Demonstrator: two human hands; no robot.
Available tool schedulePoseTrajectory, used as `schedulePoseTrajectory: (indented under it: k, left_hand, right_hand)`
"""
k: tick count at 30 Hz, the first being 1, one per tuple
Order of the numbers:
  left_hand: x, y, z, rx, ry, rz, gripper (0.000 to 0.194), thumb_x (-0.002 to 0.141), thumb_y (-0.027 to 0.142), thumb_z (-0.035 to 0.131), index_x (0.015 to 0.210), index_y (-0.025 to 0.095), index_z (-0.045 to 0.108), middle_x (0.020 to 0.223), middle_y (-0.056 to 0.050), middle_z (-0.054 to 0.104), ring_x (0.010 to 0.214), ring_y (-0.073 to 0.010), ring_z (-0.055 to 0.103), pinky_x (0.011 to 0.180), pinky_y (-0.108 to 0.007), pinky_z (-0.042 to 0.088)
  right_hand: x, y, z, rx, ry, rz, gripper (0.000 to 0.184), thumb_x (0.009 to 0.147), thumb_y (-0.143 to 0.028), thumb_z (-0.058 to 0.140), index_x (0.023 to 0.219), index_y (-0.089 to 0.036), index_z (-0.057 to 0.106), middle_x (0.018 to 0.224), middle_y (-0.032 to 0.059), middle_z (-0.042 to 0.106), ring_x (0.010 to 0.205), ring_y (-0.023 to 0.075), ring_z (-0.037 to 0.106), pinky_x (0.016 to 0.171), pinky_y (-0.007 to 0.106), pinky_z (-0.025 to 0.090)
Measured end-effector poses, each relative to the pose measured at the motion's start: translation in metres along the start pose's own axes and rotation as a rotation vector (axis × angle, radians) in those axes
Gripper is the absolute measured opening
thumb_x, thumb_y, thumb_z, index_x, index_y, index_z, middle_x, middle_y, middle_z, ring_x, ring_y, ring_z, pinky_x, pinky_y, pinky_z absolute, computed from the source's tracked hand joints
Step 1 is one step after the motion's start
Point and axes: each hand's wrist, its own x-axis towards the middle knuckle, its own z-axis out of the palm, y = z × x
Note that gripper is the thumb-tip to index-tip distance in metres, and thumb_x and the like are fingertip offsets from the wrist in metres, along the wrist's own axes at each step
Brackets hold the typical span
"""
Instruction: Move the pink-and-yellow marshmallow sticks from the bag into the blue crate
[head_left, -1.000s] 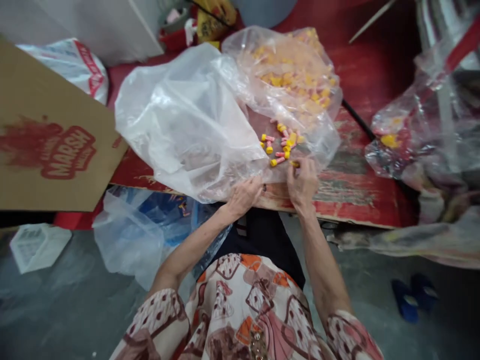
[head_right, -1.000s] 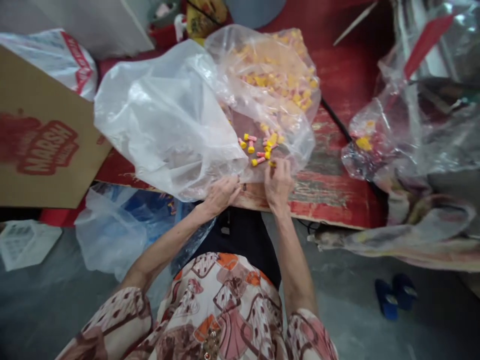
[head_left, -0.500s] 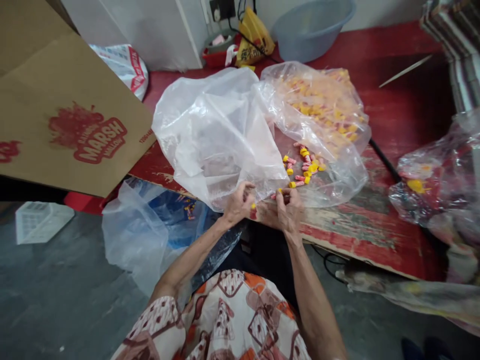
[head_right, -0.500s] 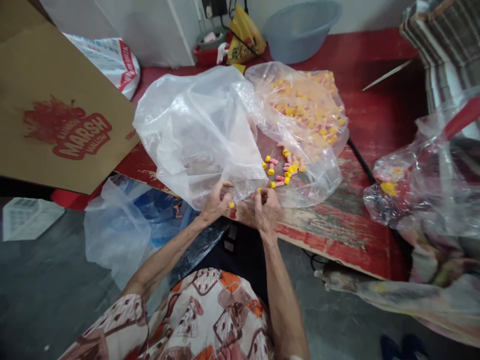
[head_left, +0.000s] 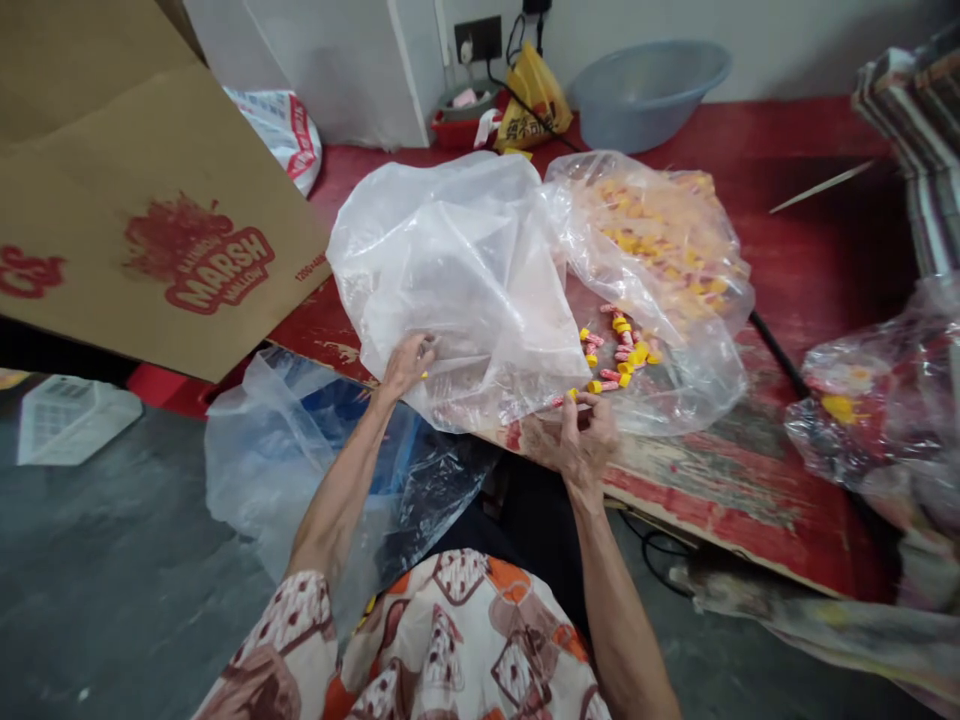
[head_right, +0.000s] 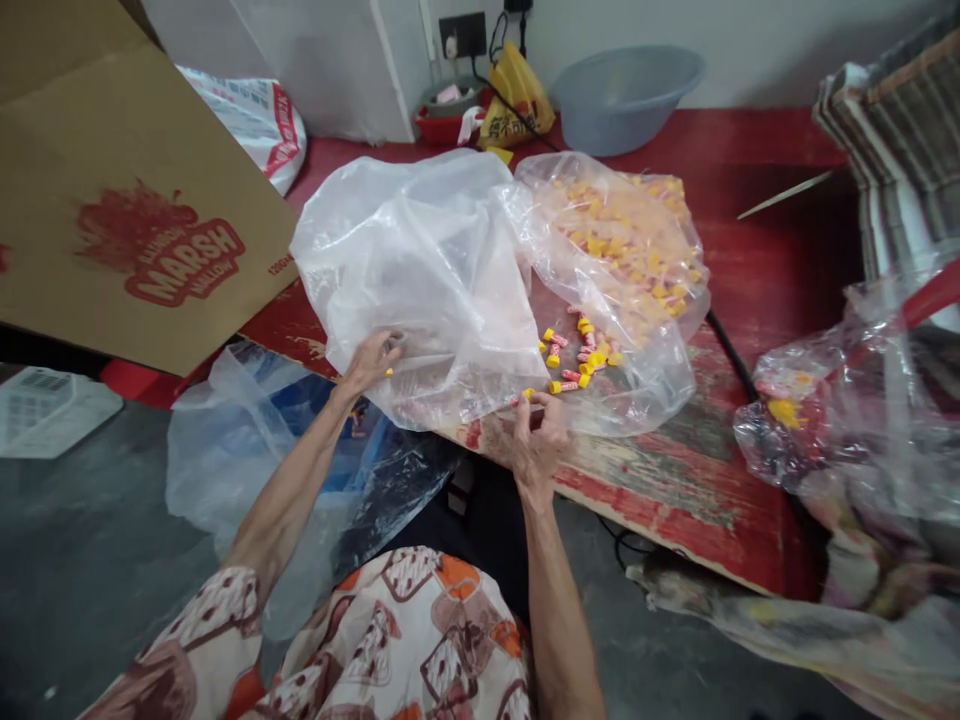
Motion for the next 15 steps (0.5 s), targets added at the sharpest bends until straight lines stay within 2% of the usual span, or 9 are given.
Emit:
schedulePoseTrajectory:
  k: [3, 5, 8, 10, 12, 15]
  left_hand:
    - [-0.018, 0.013, 0.002, -0.188, 0.003, 0.054, 0.031, 0.089, 0.030, 0.076, 0.118, 0.020, 0.077, 0.104, -0.005, 0.076, 0.086, -0.0192, 0.064, 0.086, -0.030, 0.053]
    - [-0.033, 0.026, 0.008, -0.275, -0.042, 0.084, 0.039, 0.089, 0.040, 0.078, 0.123, 0.022, 0.080, 0.102, -0.004, 0.077, 0.083, -0.0187, 0.063, 0.081, -0.029, 0.052]
    - [-0.054, 0.051, 0.020, -0.365, -0.185, 0.122, 0.043, 0.087, 0.048, 0.081, 0.122, 0.023, 0.084, 0.094, -0.003, 0.076, 0.082, -0.0191, 0.062, 0.079, -0.029, 0.052]
    - [-0.066, 0.067, 0.030, -0.415, -0.279, 0.140, 0.044, 0.086, 0.050, 0.082, 0.119, 0.022, 0.085, 0.094, -0.003, 0.076, 0.081, -0.0184, 0.062, 0.077, -0.028, 0.050]
    - [-0.074, 0.081, 0.040, -0.463, -0.351, 0.135, 0.043, 0.086, 0.049, 0.083, 0.118, 0.021, 0.085, 0.091, -0.002, 0.074, 0.077, -0.0163, 0.059, 0.073, -0.027, 0.048]
    - [-0.082, 0.092, 0.050, -0.551, -0.342, 0.076, 0.043, 0.086, 0.052, 0.085, 0.116, 0.020, 0.082, 0.086, 0.000, 0.069, 0.072, -0.0139, 0.056, 0.068, -0.025, 0.045]
  right_hand:
    - [-0.004, -0.004, 0.002, -0.028, -0.089, -0.055, 0.052, 0.105, -0.070, 0.045, 0.095, -0.024, 0.067, 0.090, 0.0083, 0.075, 0.073, 0.0224, 0.063, 0.077, 0.038, 0.051]
    - [-0.004, -0.011, 0.003, -0.005, -0.124, -0.021, 0.052, 0.106, -0.071, 0.045, 0.094, -0.024, 0.066, 0.086, 0.0063, 0.073, 0.073, 0.0223, 0.063, 0.076, 0.037, 0.050]
    - [-0.002, -0.029, 0.010, 0.143, -0.023, 0.105, 0.051, 0.104, -0.072, 0.052, 0.096, -0.023, 0.066, 0.078, 0.0011, 0.066, 0.067, 0.0190, 0.057, 0.070, 0.033, 0.048]
    - [-0.003, -0.041, 0.017, 0.275, 0.017, 0.161, 0.050, 0.104, -0.071, 0.054, 0.099, -0.023, 0.065, 0.081, 0.0001, 0.065, 0.069, 0.0172, 0.055, 0.069, 0.030, 0.048]
    - [-0.006, -0.051, 0.023, 0.367, 0.005, 0.185, 0.049, 0.105, -0.070, 0.055, 0.101, -0.023, 0.064, 0.087, 0.0011, 0.066, 0.073, 0.0165, 0.056, 0.071, 0.029, 0.050]
    - [-0.013, -0.055, 0.028, 0.404, -0.047, 0.205, 0.048, 0.101, -0.070, 0.060, 0.098, -0.023, 0.065, 0.089, 0.0019, 0.068, 0.075, 0.0168, 0.057, 0.073, 0.030, 0.051]
